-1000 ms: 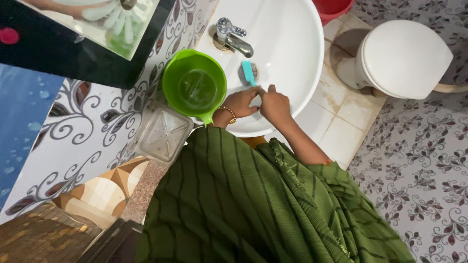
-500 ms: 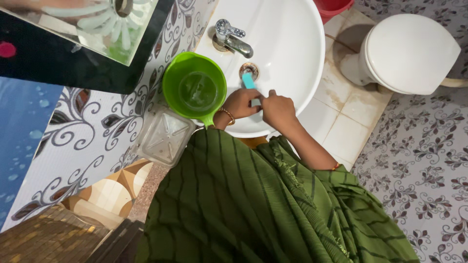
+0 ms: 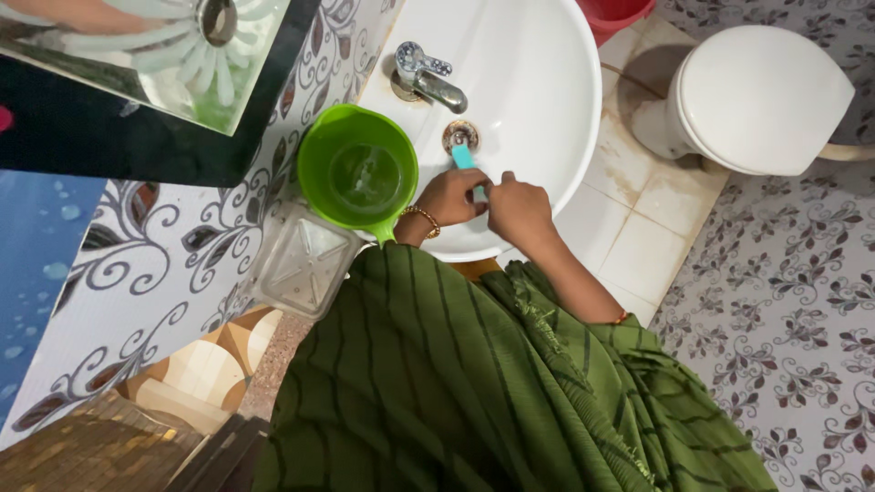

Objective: The person cleans the sink using a blue brush and a green mug, scrubbing the basin and around the faucet.

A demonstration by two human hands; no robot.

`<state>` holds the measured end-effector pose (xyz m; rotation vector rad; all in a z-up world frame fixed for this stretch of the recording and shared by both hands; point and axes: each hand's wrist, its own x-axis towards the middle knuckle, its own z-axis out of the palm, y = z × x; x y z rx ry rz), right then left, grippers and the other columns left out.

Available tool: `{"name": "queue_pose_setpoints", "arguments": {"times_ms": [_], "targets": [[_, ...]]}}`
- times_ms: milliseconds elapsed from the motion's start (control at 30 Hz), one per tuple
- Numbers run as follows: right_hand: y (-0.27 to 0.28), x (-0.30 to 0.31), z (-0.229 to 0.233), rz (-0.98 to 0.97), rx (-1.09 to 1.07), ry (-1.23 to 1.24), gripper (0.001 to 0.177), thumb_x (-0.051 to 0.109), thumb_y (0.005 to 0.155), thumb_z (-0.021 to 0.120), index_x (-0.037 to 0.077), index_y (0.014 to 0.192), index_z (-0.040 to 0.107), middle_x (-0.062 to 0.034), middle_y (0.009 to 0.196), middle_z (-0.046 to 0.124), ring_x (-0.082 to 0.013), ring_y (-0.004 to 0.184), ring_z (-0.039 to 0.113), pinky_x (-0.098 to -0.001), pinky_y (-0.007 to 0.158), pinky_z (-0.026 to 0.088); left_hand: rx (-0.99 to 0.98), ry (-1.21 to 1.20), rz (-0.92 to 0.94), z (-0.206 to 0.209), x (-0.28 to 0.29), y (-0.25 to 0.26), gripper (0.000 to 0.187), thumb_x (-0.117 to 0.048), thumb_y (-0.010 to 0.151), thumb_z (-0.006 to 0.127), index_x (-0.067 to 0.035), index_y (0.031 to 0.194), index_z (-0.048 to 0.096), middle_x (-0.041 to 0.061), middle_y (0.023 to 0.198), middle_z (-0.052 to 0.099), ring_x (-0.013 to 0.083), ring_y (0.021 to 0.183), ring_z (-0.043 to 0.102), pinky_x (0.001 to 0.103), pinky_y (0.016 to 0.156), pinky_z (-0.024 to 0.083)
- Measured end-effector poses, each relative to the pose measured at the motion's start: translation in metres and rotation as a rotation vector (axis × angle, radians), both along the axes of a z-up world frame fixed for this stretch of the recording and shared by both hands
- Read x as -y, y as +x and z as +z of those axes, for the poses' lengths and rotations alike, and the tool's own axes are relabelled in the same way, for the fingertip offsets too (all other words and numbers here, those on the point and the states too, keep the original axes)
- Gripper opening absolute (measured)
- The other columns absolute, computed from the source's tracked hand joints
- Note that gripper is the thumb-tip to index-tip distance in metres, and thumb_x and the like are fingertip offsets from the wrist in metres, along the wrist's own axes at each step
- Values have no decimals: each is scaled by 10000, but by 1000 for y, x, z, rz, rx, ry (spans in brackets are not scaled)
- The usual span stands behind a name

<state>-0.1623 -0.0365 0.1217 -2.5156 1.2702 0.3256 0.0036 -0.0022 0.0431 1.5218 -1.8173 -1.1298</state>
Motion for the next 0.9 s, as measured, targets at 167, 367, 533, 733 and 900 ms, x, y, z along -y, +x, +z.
{"name": "queue_pose_setpoints", "arguments": {"times_ms": [167,367,533,733,900], "targets": [[14,-10,-18,6,112,-100,282,80,799,688,18,1072,719,-229,1040,645,-350,726,717,-462,609,566,103,-20,37,-29,1,-4,352,-220,798,763,-125,1136,739,62,1235,723,299,1045,713,416,891,573],[16,-14,-36,-55,190,-105,529,106,763,711,-27,1269,633,-249,983,617,-389,592,687,-469,506,550,143,-136,50,-49,4,-2,608,-188,703,762,-60,1286,646,130,1383,631,378,1101,650,472,829,525],[-9,-15,-26,4,61,-42,447,57,788,673,62,1235,679,-215,993,624,-373,661,698,-474,563,559,177,47,-39,-29,5,2,424,-334,830,768,-210,1235,748,86,1165,765,317,1074,714,418,958,566],[1,7,-25,-3,110,-86,496,76,736,729,105,1231,698,-203,961,624,-372,696,698,-475,578,554,150,15,-39,-16,2,-2,662,-309,772,781,-133,1381,591,119,1310,661,359,1056,682,469,864,543],[9,22,-24,-34,84,-63,457,85,680,764,86,1135,730,-190,975,624,-361,711,696,-458,582,551,128,-108,-18,-19,3,-2,817,-276,673,807,-54,1391,487,167,1513,538,405,1087,639,523,823,527]]}}
